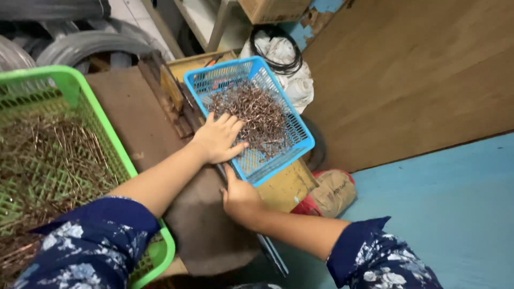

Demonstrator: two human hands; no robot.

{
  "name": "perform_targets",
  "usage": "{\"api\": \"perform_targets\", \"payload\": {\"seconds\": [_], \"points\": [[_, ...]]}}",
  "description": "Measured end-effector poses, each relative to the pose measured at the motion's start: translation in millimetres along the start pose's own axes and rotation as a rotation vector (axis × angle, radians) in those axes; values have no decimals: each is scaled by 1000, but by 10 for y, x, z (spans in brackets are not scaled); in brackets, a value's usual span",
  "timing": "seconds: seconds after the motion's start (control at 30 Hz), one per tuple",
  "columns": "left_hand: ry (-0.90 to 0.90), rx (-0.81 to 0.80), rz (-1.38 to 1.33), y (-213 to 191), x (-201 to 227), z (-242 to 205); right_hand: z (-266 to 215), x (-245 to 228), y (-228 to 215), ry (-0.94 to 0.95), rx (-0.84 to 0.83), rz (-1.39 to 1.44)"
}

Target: Bending small metal pins using a manual jig and lever tool

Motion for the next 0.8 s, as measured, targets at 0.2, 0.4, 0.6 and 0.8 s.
{"api": "perform_targets", "payload": {"seconds": [0.2,0.4,0.6,0.8], "points": [[2,72,49,310,-36,-5,158,90,264,-17,226,-185],[-29,81,13,283,-100,-10,316,139,486,-16,212,-165],[0,135,28,188,-67,-13,287,152,444,9,185,-204],[-55,-11,3,202,-54,-36,253,111,358,-13,74,-152]]}}
Point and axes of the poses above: each hand's wrist, its own z-axis towards the middle knuckle, its own y-axis out of the palm, x = y × z, the point moved 10 cm from there along z, towards the middle knuckle, and after that the axes turned 12 degrees about -z, right-handed, at the moved point
